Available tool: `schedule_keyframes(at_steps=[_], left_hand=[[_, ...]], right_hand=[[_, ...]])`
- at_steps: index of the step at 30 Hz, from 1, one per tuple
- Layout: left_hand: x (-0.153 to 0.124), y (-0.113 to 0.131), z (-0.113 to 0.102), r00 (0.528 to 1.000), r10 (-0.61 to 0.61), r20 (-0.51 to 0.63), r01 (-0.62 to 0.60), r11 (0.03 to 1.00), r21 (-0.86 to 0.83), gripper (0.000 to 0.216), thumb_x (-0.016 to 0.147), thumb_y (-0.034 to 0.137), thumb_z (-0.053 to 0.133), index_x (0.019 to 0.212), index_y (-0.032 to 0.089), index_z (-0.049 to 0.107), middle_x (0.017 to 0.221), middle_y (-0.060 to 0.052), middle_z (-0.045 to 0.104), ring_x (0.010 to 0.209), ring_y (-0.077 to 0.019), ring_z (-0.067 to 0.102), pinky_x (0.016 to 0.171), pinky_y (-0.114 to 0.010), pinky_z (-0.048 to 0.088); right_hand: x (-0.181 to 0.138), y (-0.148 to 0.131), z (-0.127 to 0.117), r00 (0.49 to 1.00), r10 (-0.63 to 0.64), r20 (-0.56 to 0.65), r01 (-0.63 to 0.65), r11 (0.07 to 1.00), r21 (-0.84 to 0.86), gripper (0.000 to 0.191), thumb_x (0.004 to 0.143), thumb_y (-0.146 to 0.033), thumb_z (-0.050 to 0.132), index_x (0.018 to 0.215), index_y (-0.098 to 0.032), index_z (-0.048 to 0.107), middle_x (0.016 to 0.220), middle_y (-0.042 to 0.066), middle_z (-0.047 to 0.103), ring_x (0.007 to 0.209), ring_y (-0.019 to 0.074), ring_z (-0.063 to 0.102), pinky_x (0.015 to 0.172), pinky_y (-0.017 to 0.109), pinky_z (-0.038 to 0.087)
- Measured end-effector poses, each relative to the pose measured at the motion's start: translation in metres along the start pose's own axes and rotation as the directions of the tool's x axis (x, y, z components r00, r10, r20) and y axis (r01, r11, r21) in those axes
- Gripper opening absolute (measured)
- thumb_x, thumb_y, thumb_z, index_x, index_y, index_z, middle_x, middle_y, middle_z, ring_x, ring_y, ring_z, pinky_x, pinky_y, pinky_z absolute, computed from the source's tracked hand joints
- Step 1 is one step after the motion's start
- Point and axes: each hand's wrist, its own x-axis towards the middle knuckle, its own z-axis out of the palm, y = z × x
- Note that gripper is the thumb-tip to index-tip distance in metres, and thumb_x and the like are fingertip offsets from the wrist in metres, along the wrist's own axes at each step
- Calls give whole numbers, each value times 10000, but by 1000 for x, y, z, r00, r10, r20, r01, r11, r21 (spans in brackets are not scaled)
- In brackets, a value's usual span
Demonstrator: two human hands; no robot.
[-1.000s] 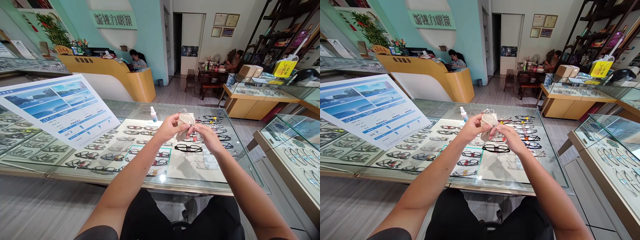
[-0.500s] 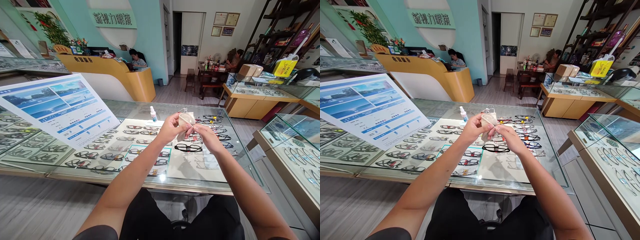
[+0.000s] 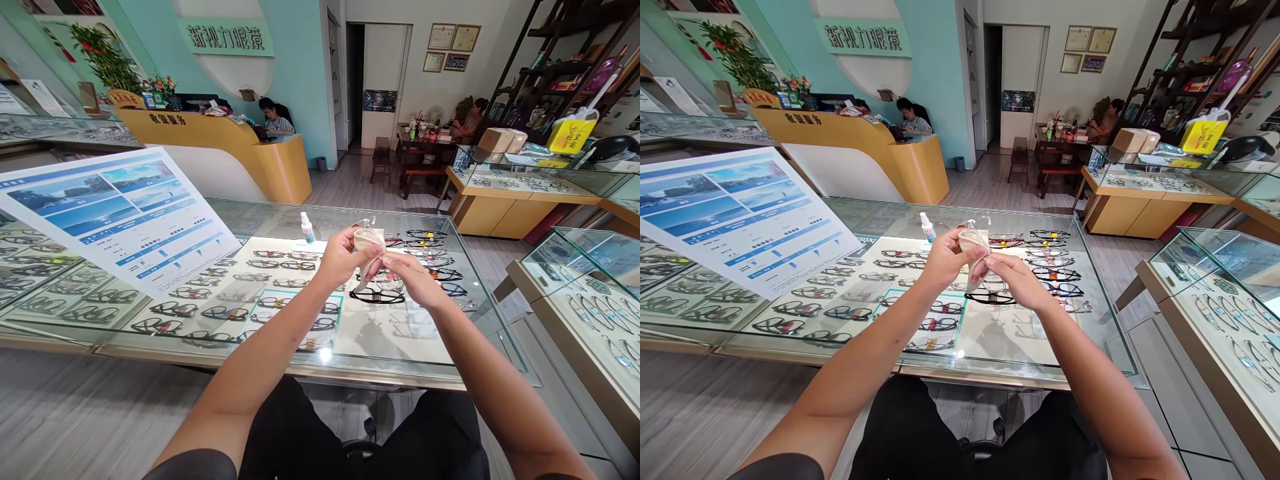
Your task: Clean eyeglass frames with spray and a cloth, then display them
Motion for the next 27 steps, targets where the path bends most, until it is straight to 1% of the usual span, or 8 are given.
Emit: schedule_keyframes(at_steps=[4,9,13,15,17,20,22,27], left_hand=[[-2,1,4,998,11,-55,-11,1000,9,465,800,579,935,848,196,675,579,29,657,448,-126,575,465,-257,462],[0,0,5,985,54,-166,-44,997,63,539,835,662,874,760,181,644,612,6,666,497,-111,574,487,-240,450],[3,-1,2,981,85,-176,-68,993,100,584,893,692,803,695,177,610,612,5,636,520,-103,569,501,-235,445],[5,0,-2,990,70,-122,-58,993,99,584,917,703,770,714,174,630,620,-2,648,520,-116,594,499,-243,453],[6,2,-7,999,42,-28,-39,996,84,574,943,709,735,756,172,655,629,-14,674,522,-142,634,504,-257,476],[8,4,-16,994,14,106,-22,997,72,552,978,701,695,839,167,690,664,-38,724,557,-179,691,544,-280,526],[9,5,-21,987,-1,162,-11,998,69,537,986,692,689,898,162,711,703,-56,753,597,-200,719,574,-294,551],[8,9,-28,966,-23,256,11,999,51,497,987,646,715,1026,152,751,822,-86,783,709,-221,754,654,-310,587]], right_hand=[[0,2,1,1000,-3,-9,3,1000,-21,455,1135,-520,526,939,-220,808,951,55,777,958,235,690,972,372,518],[0,3,3,999,33,-21,-34,999,-3,449,1120,-537,550,943,-205,795,938,60,773,944,234,692,942,363,521],[0,2,4,999,34,-21,-33,999,25,421,1120,-507,553,925,-206,775,933,54,769,940,229,687,951,360,512],[0,2,3,999,33,-24,-33,999,24,411,1120,-492,551,926,-210,779,923,49,766,937,227,681,949,360,506],[0,2,1,999,25,-34,-25,1000,10,413,1120,-480,549,916,-212,788,910,46,763,929,227,680,943,360,499],[0,1,-3,998,9,-57,-10,1000,-17,431,1118,-474,544,888,-211,796,895,47,762,918,228,675,943,365,486],[0,0,-4,998,5,-66,-6,1000,-16,434,1114,-470,544,882,-208,800,890,50,763,922,234,675,950,371,481],[0,-1,-6,996,15,-83,-13,1000,27,413,1104,-452,545,901,-209,811,878,57,768,922,254,683,960,391,492]])
